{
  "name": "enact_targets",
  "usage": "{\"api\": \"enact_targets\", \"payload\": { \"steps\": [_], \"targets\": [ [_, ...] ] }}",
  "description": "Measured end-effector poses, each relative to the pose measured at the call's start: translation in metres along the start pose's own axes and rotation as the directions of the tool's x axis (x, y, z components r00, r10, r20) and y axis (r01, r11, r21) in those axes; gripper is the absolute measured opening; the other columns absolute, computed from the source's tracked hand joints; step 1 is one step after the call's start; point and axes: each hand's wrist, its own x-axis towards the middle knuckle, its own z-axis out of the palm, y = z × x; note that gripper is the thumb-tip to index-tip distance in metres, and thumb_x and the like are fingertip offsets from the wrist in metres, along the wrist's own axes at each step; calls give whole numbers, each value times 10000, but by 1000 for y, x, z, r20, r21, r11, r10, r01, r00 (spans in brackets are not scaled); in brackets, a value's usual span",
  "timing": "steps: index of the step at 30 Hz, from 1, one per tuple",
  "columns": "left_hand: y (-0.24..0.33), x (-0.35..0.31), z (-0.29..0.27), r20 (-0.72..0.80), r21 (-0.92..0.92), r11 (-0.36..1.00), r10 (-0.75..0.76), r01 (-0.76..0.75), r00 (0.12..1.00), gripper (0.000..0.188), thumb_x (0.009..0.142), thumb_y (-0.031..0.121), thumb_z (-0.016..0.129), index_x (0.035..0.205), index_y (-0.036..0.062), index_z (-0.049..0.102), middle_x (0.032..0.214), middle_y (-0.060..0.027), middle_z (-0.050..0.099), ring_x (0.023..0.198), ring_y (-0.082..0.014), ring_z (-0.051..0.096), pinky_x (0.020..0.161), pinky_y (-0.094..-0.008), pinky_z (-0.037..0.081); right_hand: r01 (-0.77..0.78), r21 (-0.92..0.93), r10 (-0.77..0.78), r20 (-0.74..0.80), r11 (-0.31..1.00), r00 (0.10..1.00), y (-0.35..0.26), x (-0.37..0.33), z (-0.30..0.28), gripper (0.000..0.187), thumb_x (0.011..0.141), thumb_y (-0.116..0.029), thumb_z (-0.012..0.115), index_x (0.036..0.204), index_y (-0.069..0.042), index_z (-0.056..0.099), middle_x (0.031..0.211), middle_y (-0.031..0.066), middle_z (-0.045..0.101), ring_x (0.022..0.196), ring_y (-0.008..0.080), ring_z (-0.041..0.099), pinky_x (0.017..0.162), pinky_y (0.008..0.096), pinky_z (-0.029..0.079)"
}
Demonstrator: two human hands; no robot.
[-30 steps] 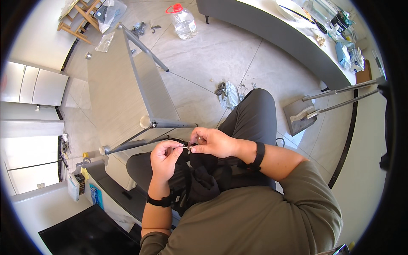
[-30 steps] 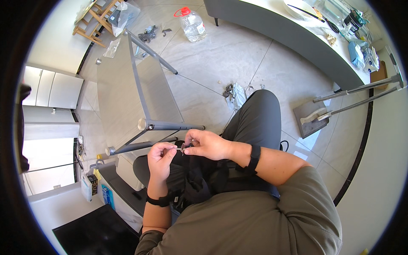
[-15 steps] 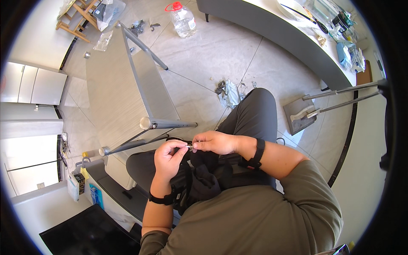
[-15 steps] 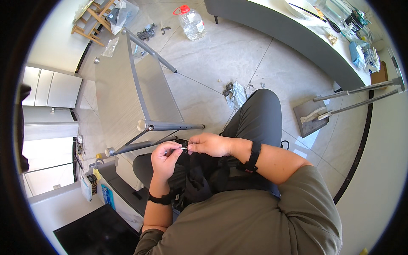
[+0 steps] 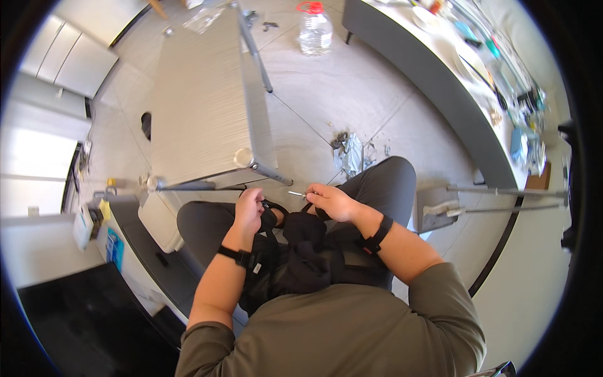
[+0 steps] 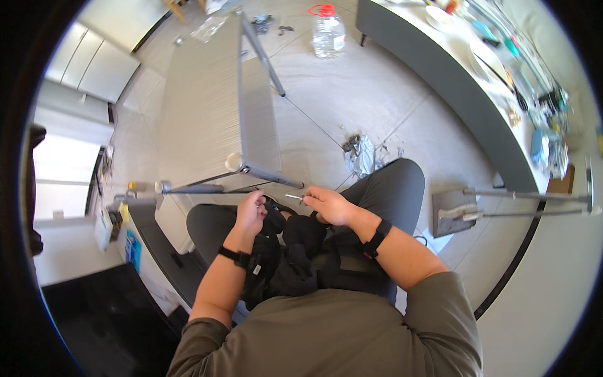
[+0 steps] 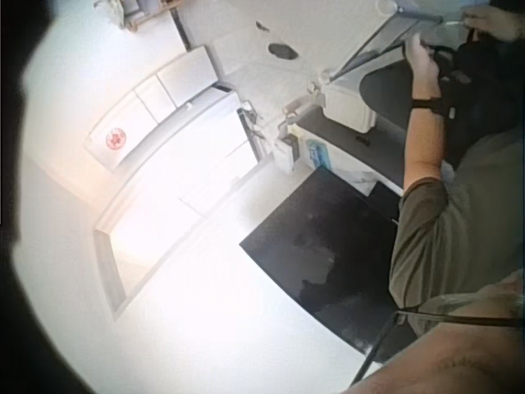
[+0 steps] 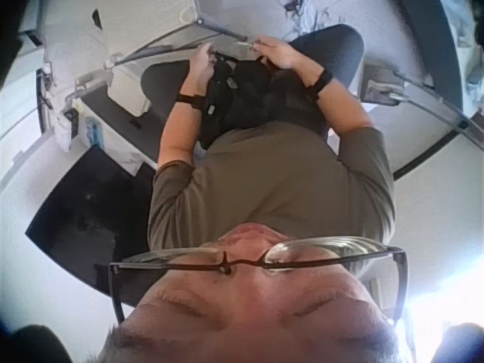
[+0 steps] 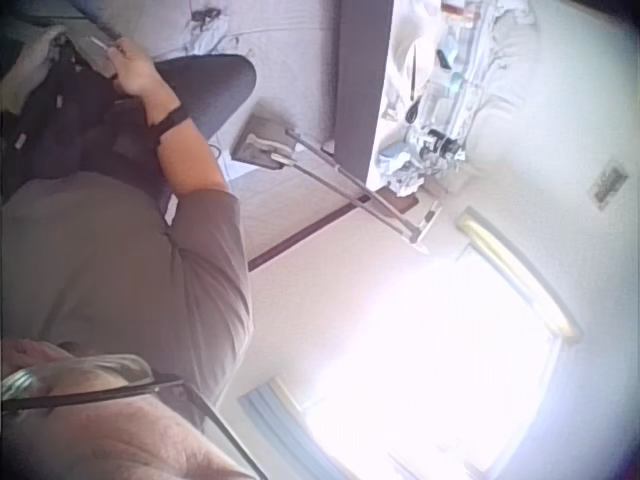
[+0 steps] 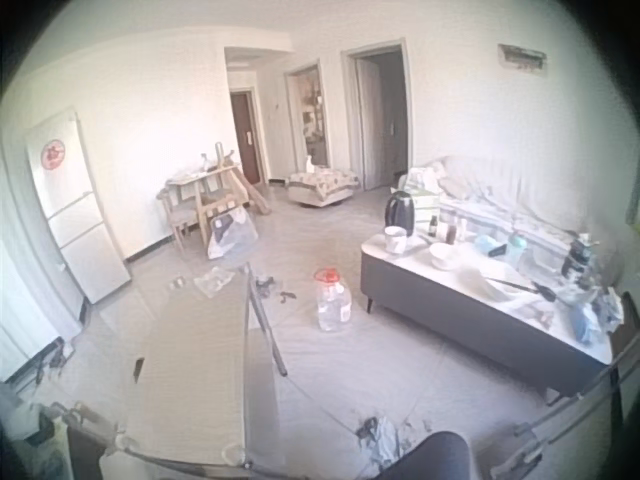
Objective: The person assembles a small table by attaching metal legs to a tabletop using an Allen key. They insert and tighten screws at each leg joint, repositioning the table as needed to access different sides.
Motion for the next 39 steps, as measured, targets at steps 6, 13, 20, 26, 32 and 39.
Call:
{"api": "enact_targets", "payload": {
  "steps": [6,13,20,26,32,39],
  "targets": [
    [-28,49,-10,-79,-10,996,-88,87,993,391,791,406,680,795,51,517,644,-8,438,474,-97,351,453,-250,281,-13,-10,11,-154,1000,988,28,35,4,212,924,-234,494,919,-31,557,709,-10,478,659,88,418,592,243,361],
    [-40,72,7,-182,-45,998,-61,54,981,590,748,497,700,992,-23,566,857,-61,559,637,-104,407,617,-272,337,-135,-16,122,-331,991,936,44,77,16,231,868,-245,536,859,-19,581,711,13,509,647,109,448,592,252,378],
    [-48,88,11,-131,-234,970,-96,63,987,446,770,318,724,1042,21,533,900,-36,600,646,-94,404,636,-266,343,-203,24,196,-392,979,899,47,97,25,239,852,-242,543,859,-7,591,713,27,526,664,126,469,599,266,391],
    [-55,96,17,-54,-399,917,-2,-20,999,168,824,91,594,963,74,501,788,-13,550,566,-98,397,550,-260,349,-174,91,196,-417,980,888,54,104,29,219,863,-228,540,852,-15,592,681,8,504,638,120,450,590,258,378],
    [-54,94,16,16,-485,874,-22,27,1000,241,798,107,663,991,87,521,749,25,511,561,-88,388,552,-237,334,-208,138,244,-356,968,902,54,104,31,194,879,-217,532,836,-31,566,606,-23,439,540,85,381,493,235,309],
    [-60,102,12,-24,-516,853,-110,82,994,223,822,207,641,973,87,531,730,19,501,549,-89,375,537,-248,330,-219,228,287,-330,949,900,45,102,35,171,890,-214,521,824,-57,535,544,-51,372,431,61,312,394,221,232]
  ]
}}
